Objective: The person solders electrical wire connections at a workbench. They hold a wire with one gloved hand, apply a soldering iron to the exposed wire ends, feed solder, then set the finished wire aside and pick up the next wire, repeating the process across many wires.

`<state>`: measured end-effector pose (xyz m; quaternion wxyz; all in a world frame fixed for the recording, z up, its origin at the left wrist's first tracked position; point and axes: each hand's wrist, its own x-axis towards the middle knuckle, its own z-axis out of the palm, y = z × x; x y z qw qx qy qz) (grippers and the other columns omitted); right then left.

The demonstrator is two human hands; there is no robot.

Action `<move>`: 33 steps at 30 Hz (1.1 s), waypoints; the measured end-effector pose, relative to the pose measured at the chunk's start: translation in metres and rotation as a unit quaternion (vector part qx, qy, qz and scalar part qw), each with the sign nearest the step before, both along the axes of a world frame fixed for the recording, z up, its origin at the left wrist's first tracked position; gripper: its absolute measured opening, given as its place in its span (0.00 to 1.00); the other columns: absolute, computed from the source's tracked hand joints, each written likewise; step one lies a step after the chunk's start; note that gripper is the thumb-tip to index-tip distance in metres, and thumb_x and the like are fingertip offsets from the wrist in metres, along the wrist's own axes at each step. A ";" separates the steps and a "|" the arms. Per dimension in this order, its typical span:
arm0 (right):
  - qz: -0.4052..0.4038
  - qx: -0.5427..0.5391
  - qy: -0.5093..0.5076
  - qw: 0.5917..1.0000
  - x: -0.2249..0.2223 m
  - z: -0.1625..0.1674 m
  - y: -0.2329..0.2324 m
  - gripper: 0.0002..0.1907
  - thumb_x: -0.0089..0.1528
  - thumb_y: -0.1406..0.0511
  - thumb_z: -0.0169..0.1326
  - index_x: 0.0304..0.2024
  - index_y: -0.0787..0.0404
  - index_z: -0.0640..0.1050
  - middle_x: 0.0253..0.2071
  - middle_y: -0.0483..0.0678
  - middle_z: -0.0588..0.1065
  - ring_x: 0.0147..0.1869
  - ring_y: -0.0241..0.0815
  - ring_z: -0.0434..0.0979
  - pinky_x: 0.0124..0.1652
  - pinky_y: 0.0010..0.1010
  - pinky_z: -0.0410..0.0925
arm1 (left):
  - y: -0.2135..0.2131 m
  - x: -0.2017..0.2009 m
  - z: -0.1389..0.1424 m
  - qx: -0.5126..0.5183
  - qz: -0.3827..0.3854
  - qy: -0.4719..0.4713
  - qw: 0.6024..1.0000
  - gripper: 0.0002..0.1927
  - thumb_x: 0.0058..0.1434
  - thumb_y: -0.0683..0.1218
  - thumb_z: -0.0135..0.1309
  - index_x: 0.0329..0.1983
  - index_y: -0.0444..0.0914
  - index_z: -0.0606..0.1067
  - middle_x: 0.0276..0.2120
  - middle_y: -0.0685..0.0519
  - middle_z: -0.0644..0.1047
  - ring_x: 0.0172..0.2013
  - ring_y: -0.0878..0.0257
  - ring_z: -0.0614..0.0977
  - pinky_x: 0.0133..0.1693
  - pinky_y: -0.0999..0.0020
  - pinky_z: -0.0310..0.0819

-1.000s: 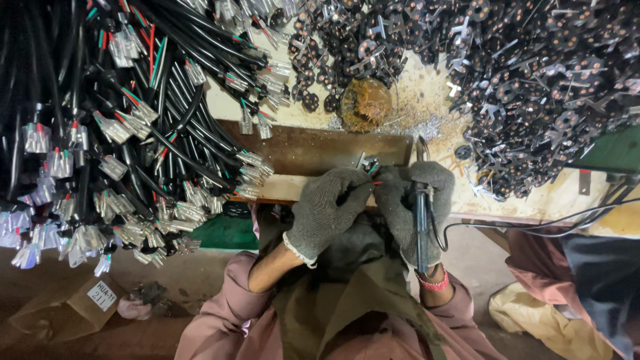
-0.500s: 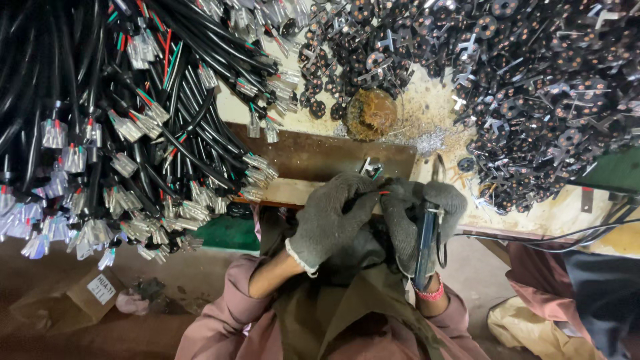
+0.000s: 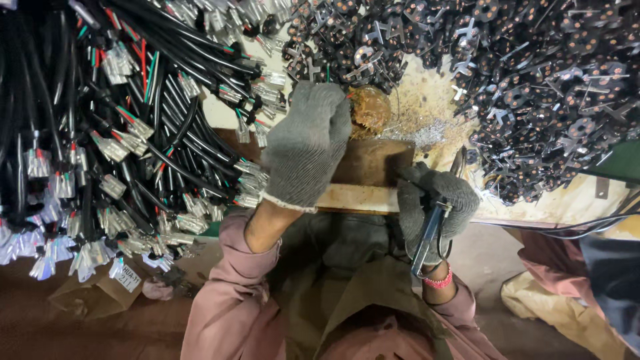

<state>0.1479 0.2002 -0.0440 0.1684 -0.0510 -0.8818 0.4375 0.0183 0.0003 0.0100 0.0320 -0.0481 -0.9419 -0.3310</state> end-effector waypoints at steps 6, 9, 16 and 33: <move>0.022 -0.012 -0.025 0.999 -0.015 0.018 -0.003 0.20 0.62 0.72 0.68 0.50 0.62 0.72 0.46 0.52 0.77 0.49 0.48 0.78 0.50 0.37 0.70 | -0.021 0.034 0.031 0.132 0.003 -0.087 0.987 0.07 0.66 0.39 0.57 0.45 0.39 0.73 0.41 0.47 0.77 0.39 0.48 0.82 0.37 0.60 0.76; 0.027 0.017 -0.198 0.980 -0.028 0.032 -0.008 0.07 0.58 0.69 0.68 0.36 0.57 0.82 0.30 0.49 0.78 0.33 0.42 0.80 0.35 0.32 0.71 | -0.027 0.065 0.022 0.212 -0.016 -0.175 0.961 0.05 0.66 0.40 0.56 0.43 0.38 0.73 0.40 0.48 0.77 0.39 0.50 0.83 0.40 0.61 0.77; 0.166 0.051 -0.169 0.970 -0.040 0.057 -0.014 0.15 0.57 0.68 0.68 0.47 0.60 0.83 0.40 0.51 0.82 0.37 0.47 0.83 0.38 0.34 0.72 | -0.010 0.092 0.007 0.215 -0.135 -0.177 0.951 0.08 0.66 0.42 0.56 0.47 0.37 0.74 0.44 0.46 0.76 0.44 0.45 0.80 0.45 0.55 0.75; 0.177 -0.100 -0.090 0.975 -0.042 0.055 -0.015 0.19 0.61 0.67 0.66 0.52 0.62 0.75 0.50 0.52 0.81 0.55 0.46 0.84 0.54 0.32 0.75 | -0.003 0.084 0.006 0.253 -0.119 -0.157 0.947 0.09 0.66 0.44 0.59 0.48 0.40 0.76 0.47 0.47 0.77 0.46 0.47 0.82 0.45 0.57 0.77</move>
